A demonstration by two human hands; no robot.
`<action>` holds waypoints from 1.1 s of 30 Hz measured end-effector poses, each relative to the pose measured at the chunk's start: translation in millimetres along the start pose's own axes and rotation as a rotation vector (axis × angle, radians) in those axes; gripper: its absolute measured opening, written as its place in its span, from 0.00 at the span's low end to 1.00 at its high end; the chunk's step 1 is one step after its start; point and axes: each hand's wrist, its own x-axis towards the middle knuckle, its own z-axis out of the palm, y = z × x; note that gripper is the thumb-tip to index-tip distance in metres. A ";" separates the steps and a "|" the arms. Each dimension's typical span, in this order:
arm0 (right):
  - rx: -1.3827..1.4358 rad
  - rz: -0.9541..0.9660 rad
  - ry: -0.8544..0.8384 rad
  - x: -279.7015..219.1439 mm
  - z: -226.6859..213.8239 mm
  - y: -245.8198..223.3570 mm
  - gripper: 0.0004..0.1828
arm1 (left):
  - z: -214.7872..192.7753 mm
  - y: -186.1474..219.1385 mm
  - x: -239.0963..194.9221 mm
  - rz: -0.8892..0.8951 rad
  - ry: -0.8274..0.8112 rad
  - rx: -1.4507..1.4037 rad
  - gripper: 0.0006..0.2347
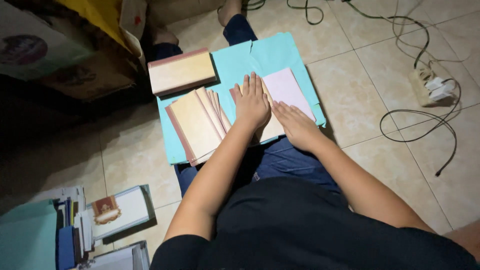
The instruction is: Folding individual sheets of paper and organizing them into a neat stack on a board.
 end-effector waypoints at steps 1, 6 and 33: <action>0.006 -0.004 -0.011 11.5 2.1 7.1 0.32 | -2.9 1.7 -3.5 -0.009 -0.009 -0.004 0.28; -0.076 0.004 0.055 79.5 -1.1 29.2 0.31 | -10.7 4.1 -12.4 0.006 -0.025 -0.028 0.27; -0.050 0.036 0.107 109.9 -6.9 28.5 0.29 | 10.3 23.5 -85.7 0.236 0.059 0.036 0.43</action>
